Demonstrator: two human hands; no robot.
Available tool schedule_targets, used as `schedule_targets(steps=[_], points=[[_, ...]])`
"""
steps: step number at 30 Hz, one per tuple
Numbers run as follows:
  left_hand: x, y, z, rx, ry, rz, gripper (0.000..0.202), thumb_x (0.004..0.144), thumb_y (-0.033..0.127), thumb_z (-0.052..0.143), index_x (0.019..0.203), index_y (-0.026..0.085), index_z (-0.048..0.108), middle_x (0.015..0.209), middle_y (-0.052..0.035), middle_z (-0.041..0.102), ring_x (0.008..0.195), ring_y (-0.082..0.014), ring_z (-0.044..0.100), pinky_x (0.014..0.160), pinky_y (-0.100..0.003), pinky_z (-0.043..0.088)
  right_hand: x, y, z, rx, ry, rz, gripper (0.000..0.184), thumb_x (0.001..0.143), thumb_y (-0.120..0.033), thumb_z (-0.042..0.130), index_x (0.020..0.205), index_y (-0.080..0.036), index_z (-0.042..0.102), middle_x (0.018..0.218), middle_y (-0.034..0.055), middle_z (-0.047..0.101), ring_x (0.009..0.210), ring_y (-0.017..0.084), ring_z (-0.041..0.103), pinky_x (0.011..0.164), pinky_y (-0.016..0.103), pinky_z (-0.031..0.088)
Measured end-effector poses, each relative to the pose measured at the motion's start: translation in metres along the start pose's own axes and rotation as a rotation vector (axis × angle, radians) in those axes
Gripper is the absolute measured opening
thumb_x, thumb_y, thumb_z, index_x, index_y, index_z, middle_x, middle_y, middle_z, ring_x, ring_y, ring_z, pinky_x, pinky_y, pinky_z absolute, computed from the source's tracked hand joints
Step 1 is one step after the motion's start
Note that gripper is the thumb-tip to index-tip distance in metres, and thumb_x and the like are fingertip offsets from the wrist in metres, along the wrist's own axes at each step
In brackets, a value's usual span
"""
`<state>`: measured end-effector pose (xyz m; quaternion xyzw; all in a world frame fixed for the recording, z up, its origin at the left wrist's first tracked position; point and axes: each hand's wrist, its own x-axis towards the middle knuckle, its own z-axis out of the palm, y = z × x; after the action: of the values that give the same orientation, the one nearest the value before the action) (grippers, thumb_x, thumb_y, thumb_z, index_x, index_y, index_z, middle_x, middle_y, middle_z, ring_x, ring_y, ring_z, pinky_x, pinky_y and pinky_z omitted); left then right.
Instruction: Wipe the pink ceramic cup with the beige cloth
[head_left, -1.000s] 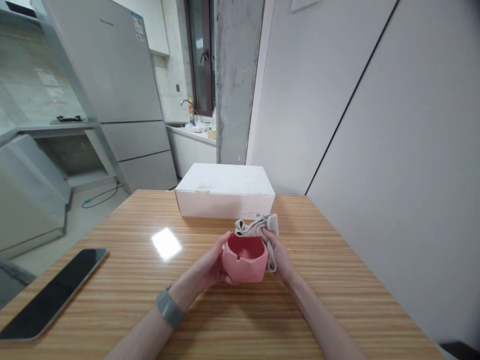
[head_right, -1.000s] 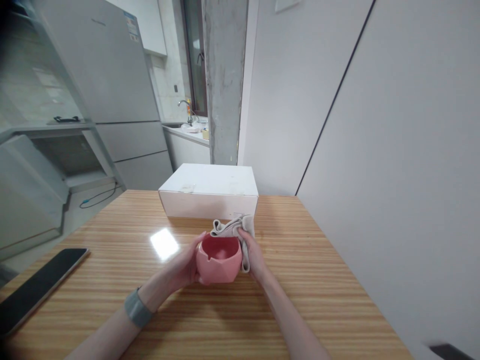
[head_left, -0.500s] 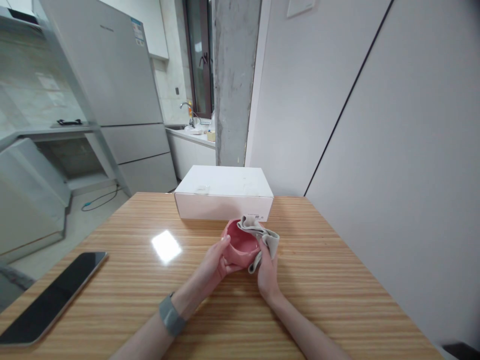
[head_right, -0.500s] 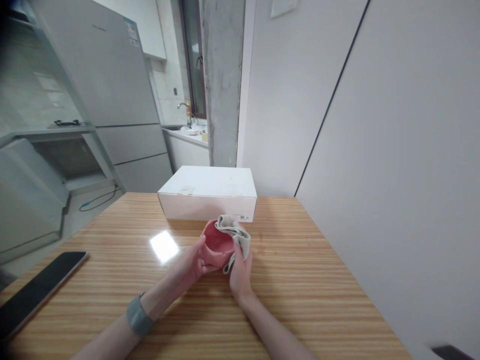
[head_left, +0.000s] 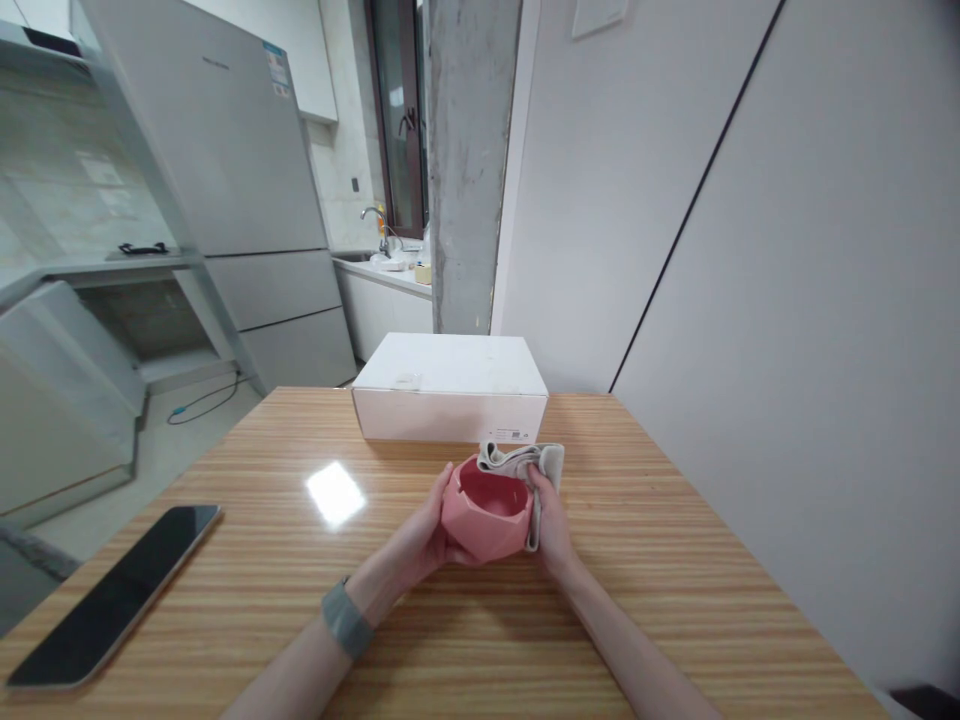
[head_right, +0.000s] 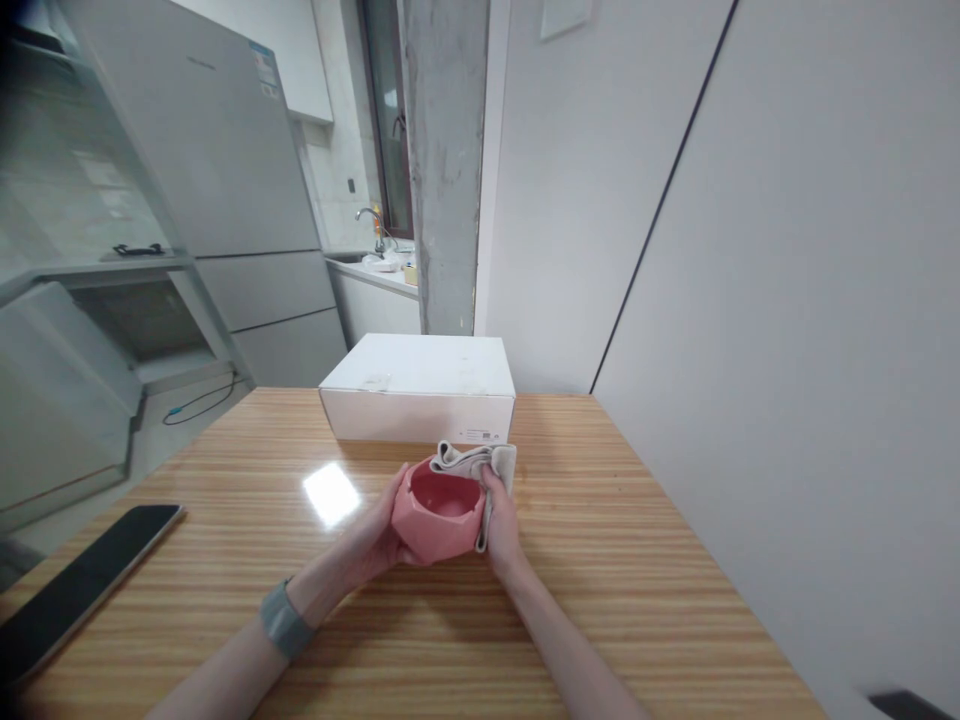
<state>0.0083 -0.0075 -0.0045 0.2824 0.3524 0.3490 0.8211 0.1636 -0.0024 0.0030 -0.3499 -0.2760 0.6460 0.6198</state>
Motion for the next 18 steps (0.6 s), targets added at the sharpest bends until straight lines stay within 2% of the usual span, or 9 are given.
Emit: schedule_targets(steps=[5,8,14,18], points=[[0.007,-0.003,-0.003,-0.048,0.010,0.033,0.066,0.081,0.067,0.043,0.128,0.021,0.053,0.108,-0.0097,0.070,0.084,-0.0223,0.068,0.061,-0.030,0.056,0.005,0.003,-0.003,0.007,-0.006,-0.010,0.032,0.063,-0.048,0.069,0.080,-0.020,0.071,0.083,0.0033,0.074,0.102,0.029,0.064,0.093,0.041,0.046],[0.010,-0.003,-0.003,-0.070,0.044,0.047,0.065,0.081,0.066,0.045,0.128,0.023,0.054,0.117,-0.0076,0.067,0.094,-0.0238,0.066,0.066,-0.030,0.055,0.008,0.004,-0.005,-0.011,0.015,-0.049,0.032,0.066,-0.046,0.069,0.084,-0.020,0.071,0.086,0.0025,0.074,0.103,0.027,0.064,0.093,0.039,0.047],[0.007,0.002,0.006,-0.046,0.120,0.102,0.059,0.085,0.063,0.041,0.131,0.027,0.050,0.122,-0.0061,0.064,0.088,-0.0230,0.068,0.059,-0.030,0.054,0.009,0.006,-0.005,-0.039,0.001,-0.145,0.035,0.071,-0.043,0.068,0.099,-0.021,0.069,0.101,0.0008,0.072,0.111,0.023,0.060,0.101,0.035,0.041],[0.004,0.004,0.010,-0.046,0.111,0.106,0.059,0.087,0.060,0.038,0.132,0.023,0.049,0.118,-0.0103,0.066,0.083,-0.0237,0.068,0.056,-0.031,0.055,0.010,0.007,-0.007,-0.067,0.034,-0.180,0.035,0.073,-0.044,0.068,0.101,-0.023,0.069,0.098,-0.0014,0.073,0.111,0.021,0.060,0.100,0.033,0.042]])
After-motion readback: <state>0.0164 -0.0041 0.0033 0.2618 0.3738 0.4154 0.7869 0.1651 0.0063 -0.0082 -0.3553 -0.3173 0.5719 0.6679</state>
